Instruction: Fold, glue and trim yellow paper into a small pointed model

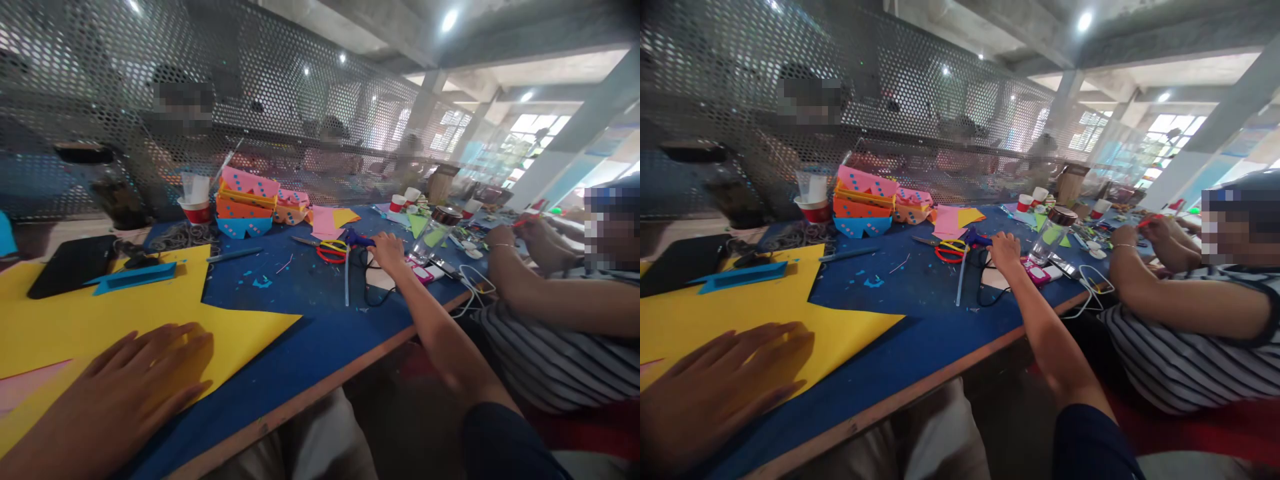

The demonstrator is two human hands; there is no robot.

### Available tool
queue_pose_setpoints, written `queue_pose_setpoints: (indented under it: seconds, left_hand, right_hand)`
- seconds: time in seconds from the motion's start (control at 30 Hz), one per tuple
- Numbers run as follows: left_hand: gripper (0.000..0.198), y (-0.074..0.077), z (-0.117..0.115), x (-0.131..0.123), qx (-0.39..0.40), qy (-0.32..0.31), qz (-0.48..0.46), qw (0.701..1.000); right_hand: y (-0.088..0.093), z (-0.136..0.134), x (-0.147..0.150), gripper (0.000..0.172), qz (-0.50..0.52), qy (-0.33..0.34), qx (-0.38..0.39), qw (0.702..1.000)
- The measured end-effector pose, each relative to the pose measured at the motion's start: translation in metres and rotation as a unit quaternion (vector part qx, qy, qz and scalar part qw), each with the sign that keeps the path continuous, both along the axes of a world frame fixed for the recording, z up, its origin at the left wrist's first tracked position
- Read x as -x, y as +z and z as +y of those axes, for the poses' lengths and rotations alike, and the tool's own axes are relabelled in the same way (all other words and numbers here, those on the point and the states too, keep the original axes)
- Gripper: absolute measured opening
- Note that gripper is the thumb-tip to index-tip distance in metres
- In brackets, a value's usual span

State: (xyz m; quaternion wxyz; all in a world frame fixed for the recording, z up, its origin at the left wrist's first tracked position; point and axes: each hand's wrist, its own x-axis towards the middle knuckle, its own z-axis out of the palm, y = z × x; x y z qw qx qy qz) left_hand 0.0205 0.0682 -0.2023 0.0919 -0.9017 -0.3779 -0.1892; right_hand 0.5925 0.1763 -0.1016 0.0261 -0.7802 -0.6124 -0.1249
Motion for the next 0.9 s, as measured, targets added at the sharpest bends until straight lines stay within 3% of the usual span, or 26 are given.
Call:
queue_pose_setpoints:
  seconds: [0.13, 0.27, 0.43, 0.53, 0.6, 0.7, 0.8, 0.9]
  left_hand:
    - [0.049, 0.006, -0.004, -0.014, -0.052, -0.006, 0.028, 0.998]
    - [0.048, 0.026, -0.012, -0.036, -0.030, -0.020, 0.046, 0.998]
    - [0.056, 0.044, -0.018, -0.055, 0.012, 0.023, 0.040, 0.999]
    - [0.059, 0.046, -0.020, -0.057, 0.042, 0.031, 0.021, 0.998]
    - [0.061, 0.047, -0.022, -0.057, 0.064, 0.035, 0.017, 0.997]
    - [0.061, 0.047, -0.024, -0.058, 0.071, 0.043, 0.019, 0.996]
    - [0.066, 0.046, -0.025, -0.060, 0.059, 0.047, 0.011, 0.997]
    - [0.066, 0.044, -0.026, -0.061, 0.047, 0.044, 0.008, 0.998]
  right_hand:
    - [-0.003, 0.006, -0.008, 0.035, 0.017, -0.014, -0.011, 1.000]
    - [-0.005, 0.008, -0.012, 0.034, 0.042, -0.016, -0.030, 0.999]
    - [0.006, -0.012, 0.006, 0.044, 0.075, 0.029, -0.107, 0.991]
    - [0.005, -0.052, 0.045, 0.040, 0.098, 0.131, -0.160, 0.973]
    - [-0.005, -0.091, 0.084, 0.032, 0.175, 0.302, -0.227, 0.909]
    - [-0.025, -0.147, 0.145, 0.027, 0.212, 0.468, -0.175, 0.840]
    - [-0.038, -0.182, 0.188, 0.026, 0.208, 0.529, -0.120, 0.814]
    - [-0.038, -0.193, 0.208, 0.030, 0.197, 0.538, -0.080, 0.816]
